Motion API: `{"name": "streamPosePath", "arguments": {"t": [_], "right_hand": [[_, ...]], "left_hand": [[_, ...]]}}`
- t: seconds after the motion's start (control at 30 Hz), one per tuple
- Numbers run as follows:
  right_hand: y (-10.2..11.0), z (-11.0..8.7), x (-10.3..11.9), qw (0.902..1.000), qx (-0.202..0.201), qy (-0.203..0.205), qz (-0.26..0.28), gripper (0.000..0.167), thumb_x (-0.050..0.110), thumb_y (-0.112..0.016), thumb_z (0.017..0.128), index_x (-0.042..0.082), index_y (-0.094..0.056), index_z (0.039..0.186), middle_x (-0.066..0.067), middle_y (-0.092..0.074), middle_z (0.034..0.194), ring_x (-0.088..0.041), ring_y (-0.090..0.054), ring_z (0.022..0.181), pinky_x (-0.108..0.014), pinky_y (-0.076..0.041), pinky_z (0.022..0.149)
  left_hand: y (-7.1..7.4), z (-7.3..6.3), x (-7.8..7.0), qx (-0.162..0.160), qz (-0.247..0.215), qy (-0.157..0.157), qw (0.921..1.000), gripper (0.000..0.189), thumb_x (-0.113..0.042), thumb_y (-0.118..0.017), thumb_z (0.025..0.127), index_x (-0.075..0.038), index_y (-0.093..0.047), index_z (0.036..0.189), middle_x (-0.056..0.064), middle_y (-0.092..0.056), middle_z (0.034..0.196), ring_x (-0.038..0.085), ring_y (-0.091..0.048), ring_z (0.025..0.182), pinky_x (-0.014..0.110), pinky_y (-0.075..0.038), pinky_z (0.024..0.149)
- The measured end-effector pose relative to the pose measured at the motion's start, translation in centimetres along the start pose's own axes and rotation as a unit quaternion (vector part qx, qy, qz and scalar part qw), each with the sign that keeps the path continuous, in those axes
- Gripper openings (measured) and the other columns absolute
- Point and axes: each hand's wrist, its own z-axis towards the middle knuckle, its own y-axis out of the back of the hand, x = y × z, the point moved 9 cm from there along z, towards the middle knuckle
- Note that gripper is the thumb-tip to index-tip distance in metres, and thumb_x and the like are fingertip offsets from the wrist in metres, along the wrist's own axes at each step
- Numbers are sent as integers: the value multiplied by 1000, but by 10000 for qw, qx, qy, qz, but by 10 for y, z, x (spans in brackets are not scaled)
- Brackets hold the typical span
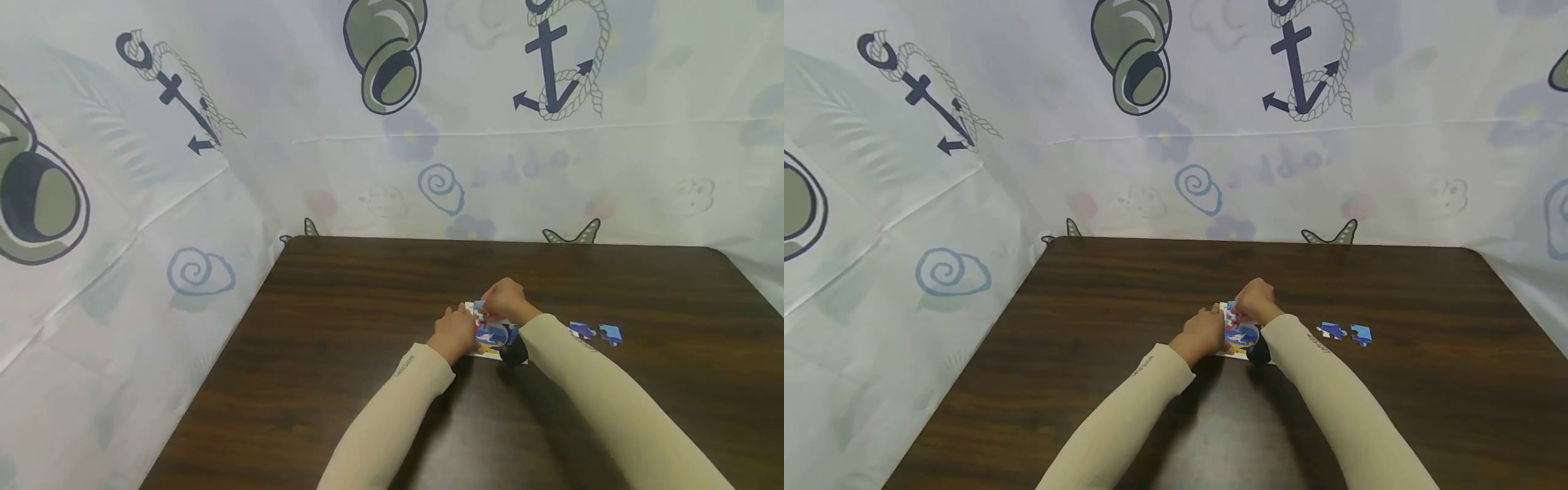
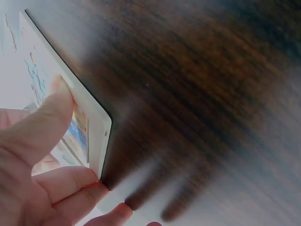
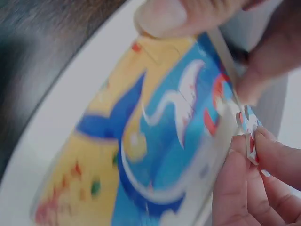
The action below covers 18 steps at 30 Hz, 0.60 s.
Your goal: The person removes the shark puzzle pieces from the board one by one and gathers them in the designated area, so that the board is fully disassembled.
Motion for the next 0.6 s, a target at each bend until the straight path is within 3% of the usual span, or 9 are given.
{"name": "streamPosePath", "arguments": {"t": [0.13,0.3,0.4,0.6], "right_hand": [[19,-4,-6,9992,167,-36,370,21,-3,-67,81,-13,-65,100,-1,-63,65,-6,-62,53,-24,-58,60],[54,-13,-26,9998,153,28,100,23,-2,-64,84,-15,-62,102,0,-64,67,-4,-60,56,-24,-57,61],[72,-19,-43,9999,128,-12,22,23,-2,-63,85,-17,-61,102,0,-64,66,-4,-60,55,-25,-58,61],[85,-27,-68,9998,103,-165,-27,21,-2,-64,83,-17,-62,98,2,-64,62,-4,-61,53,-23,-57,59]], "left_hand": [[3,-1,-2,35,-54,3,10000,78,-46,-75,76,-11,-47,140,2,-39,153,25,-42,138,43,-49,99],[5,-2,-3,101,-41,-69,9999,79,-44,-74,78,-9,-44,142,4,-36,155,27,-40,139,45,-48,100],[5,-2,-4,127,-42,-98,9999,72,-43,-74,78,-12,-50,138,5,-36,155,28,-40,139,46,-48,99],[1,0,-8,186,-91,-102,9997,70,-42,-75,78,-12,-52,137,6,-35,155,29,-39,140,48,-48,99]]}}
